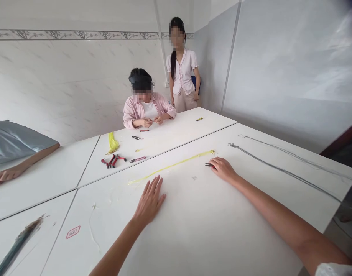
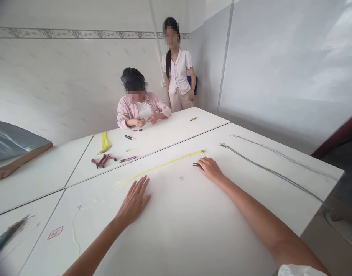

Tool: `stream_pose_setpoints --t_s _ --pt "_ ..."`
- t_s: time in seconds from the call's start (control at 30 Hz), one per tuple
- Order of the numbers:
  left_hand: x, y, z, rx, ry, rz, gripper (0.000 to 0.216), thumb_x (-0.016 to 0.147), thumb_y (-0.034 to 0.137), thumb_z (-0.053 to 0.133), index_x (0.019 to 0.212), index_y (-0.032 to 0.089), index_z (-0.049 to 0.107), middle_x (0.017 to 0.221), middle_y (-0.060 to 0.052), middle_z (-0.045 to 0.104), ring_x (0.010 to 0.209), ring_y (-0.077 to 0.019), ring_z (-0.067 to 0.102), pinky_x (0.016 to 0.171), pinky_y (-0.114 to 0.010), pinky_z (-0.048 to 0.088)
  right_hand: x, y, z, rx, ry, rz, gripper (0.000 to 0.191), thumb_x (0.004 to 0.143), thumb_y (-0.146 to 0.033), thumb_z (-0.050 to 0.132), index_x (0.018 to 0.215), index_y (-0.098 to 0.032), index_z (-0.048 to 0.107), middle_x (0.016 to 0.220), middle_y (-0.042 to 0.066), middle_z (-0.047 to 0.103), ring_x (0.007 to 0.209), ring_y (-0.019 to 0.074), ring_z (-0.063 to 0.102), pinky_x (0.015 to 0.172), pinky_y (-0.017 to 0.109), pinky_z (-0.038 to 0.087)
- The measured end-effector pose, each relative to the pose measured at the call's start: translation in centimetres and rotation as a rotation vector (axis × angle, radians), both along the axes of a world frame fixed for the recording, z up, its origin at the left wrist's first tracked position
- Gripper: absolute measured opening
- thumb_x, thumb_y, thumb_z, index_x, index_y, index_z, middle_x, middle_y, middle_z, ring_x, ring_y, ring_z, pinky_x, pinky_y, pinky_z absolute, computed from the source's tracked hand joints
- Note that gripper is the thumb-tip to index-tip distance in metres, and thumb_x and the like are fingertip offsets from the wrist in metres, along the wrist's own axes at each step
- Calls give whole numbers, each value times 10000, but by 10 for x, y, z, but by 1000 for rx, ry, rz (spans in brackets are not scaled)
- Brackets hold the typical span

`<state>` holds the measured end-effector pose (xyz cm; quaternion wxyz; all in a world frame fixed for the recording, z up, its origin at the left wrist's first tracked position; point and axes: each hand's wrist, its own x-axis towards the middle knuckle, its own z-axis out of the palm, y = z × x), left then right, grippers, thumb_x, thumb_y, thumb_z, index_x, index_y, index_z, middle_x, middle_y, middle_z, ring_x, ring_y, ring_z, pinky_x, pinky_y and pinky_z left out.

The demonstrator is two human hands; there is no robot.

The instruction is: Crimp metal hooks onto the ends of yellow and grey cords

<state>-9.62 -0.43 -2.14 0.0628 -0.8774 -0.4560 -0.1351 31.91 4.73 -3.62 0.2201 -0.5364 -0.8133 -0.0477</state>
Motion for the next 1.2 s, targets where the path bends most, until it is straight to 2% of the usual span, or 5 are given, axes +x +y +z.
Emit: stream_pose_setpoints --t_s 0.33,0.67,0.93,1.0,1.2 --pt "30 -6 2 -22 -104 44 441 1044 363 393 1427 212 551 1424 -122 616 1248 -305 598 1057 -521 501 -28 23 1 -19 -40 85 379 938 -109 512 1289 -208 616 1421 97 623 1210 266 590 1022 440 486" --pt "31 21 1 -26 -172 42 398 1026 346 423 1363 211 586 1371 -107 653 1249 -299 599 1119 -533 449 -36 25 -2 -15 17 -54 160 949 -149 509 966 -185 664 1024 142 671 1033 303 582 915 433 472" --pt "97 14 1 -63 -433 147 309 978 196 429 1237 221 595 1358 -135 598 1256 -303 573 1116 -541 418 -44 20 -1 29 448 -226 241 980 -303 426 963 -193 640 1014 152 655 962 300 603 858 425 480" --pt "122 1 -2 -256 -719 143 252 953 171 444 1134 233 608 1225 -106 646 1130 -272 618 1026 -499 464 -54 17 1 16 606 -224 261 972 -347 413 995 -195 624 954 118 663 878 268 618 811 392 492" --pt "147 -16 -2 -347 -891 142 173 991 225 403 905 227 554 799 11 631 664 -135 555 638 -261 448 -118 9 0 -133 1030 -135 321 933 -469 449 1015 -208 617 804 40 665 743 216 619 696 330 494"
